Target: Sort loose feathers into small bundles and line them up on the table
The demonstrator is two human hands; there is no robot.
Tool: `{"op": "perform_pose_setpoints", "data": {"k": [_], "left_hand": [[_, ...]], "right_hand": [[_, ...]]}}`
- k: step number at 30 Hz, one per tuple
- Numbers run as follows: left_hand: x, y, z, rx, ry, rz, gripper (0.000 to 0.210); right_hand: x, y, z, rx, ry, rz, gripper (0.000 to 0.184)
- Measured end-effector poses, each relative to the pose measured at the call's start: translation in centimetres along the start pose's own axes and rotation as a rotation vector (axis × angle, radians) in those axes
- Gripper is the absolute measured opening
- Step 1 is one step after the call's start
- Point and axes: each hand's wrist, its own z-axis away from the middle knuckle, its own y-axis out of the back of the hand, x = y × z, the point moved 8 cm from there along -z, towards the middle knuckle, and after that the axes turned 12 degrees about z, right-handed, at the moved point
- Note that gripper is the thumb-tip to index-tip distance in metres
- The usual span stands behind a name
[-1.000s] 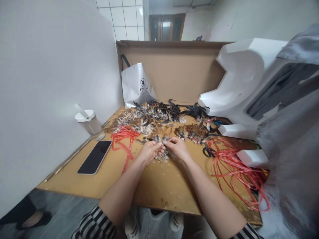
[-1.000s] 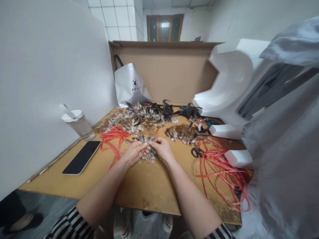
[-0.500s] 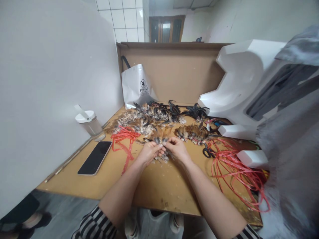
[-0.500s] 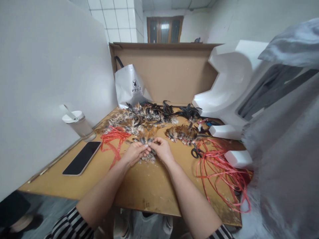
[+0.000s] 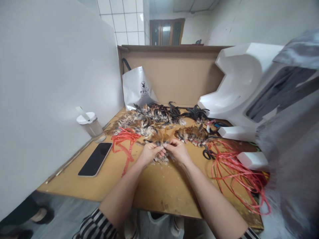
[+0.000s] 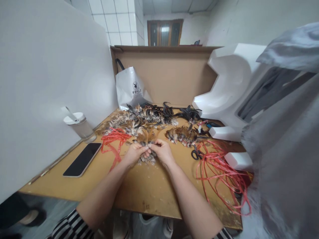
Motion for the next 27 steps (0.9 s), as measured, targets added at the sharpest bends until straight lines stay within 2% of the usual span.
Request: {"op": "perform_pose_setpoints", "data": {"k": [4,6,9,14,20,27], "left_hand": [[0.8,-0.3,0.1,-0.047,-0.071,-0.076,0.025],[1.2,-0.6,0.2,-0.073,-0.091,-0.101,0.025],[1.6,-1.0,0.3,-0.088,-0.095,-0.136,0.026],[2.1,-1.4,0.6,-0.097,-0.102,-0.185,0.027],[2.0,-1.2,0.7,-0.079,-0.096,-0.238,0.028],[1.2,-1.2,0.7,-0.106,-0.077,-0.197,0.026]], "right_hand": [[-1.3,-1.3,0.5,-0.144,0.031,0.0,0.019],[-1.8,-1.6,0.8,-0.173,0.044,0.009,0.02],[-2.5,-1.6,1.0,-0.167,0.063,0.031,0.025],[-3.2,-1.2,0.9,-0.162,0.134,0.177,0.02],[-2.5,0.0,0.6,-0.065,0.168,0.381,0.016],[-2.3,-0.7,0.5,-0.189,0.124,0.262,0.017]]}}
